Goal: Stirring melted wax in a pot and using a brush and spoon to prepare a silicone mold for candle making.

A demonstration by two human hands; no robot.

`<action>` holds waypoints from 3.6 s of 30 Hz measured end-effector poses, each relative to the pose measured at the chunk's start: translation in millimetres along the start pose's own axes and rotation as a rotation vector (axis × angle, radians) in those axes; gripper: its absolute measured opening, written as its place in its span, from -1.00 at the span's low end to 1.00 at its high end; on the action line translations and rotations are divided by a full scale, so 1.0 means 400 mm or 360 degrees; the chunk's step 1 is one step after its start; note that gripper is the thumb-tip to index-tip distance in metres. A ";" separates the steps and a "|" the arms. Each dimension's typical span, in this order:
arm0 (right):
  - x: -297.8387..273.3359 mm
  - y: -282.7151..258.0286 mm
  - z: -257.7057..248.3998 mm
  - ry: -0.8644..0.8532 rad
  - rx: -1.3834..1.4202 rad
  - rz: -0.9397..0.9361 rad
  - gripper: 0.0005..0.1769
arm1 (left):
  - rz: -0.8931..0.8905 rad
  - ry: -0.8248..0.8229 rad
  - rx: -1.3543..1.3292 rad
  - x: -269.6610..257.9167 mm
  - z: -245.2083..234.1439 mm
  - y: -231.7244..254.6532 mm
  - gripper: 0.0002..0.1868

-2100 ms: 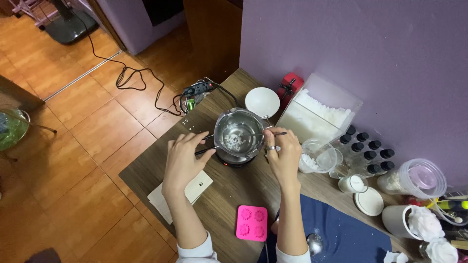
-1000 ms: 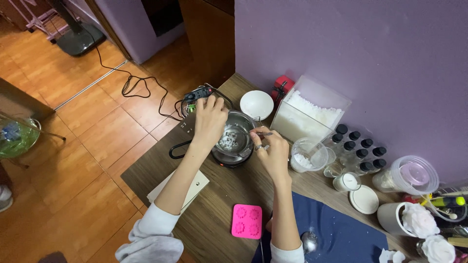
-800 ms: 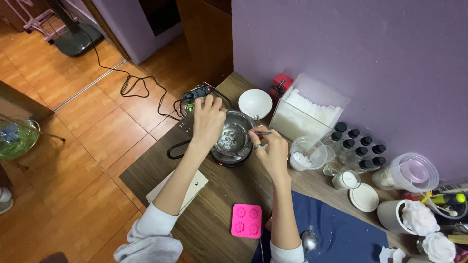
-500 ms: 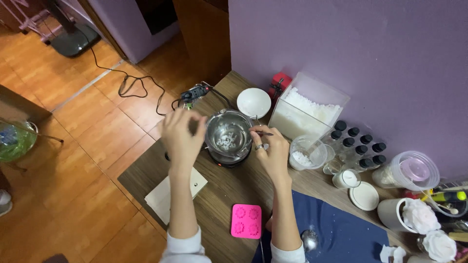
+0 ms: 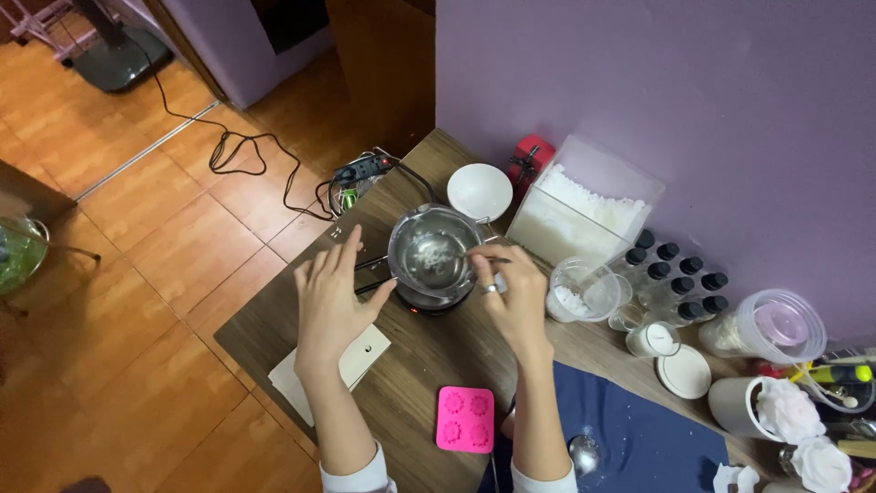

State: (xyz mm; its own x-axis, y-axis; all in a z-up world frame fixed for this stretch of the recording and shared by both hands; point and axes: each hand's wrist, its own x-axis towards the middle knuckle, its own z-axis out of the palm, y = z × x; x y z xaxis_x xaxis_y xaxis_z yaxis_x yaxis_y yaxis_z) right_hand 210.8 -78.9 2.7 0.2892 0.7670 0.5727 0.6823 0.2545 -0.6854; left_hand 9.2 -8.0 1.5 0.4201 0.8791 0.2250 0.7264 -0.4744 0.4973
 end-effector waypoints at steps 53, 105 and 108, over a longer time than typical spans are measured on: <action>-0.019 -0.009 0.021 -0.0173 -0.0236 -0.0158 -0.87 | -0.0005 -0.0083 -0.0120 0.019 0.012 -0.047 -0.61; -0.034 0.055 0.058 0.0070 -0.0200 0.0024 -0.84 | 0.0306 0.0091 -0.0250 0.022 0.031 -0.077 -0.56; -0.027 0.042 0.039 0.0063 -0.0407 0.0044 -0.86 | 0.0237 0.0050 -0.0085 0.013 0.028 -0.070 -0.58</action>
State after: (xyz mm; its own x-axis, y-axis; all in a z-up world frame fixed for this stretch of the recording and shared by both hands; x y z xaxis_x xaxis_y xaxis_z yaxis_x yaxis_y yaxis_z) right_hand 208.6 -73.7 -21.9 0.3326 0.7469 0.5758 0.8198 0.0728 -0.5680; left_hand -2.9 9.5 -20.6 0.5032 0.8006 0.3254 0.6271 -0.5973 0.5000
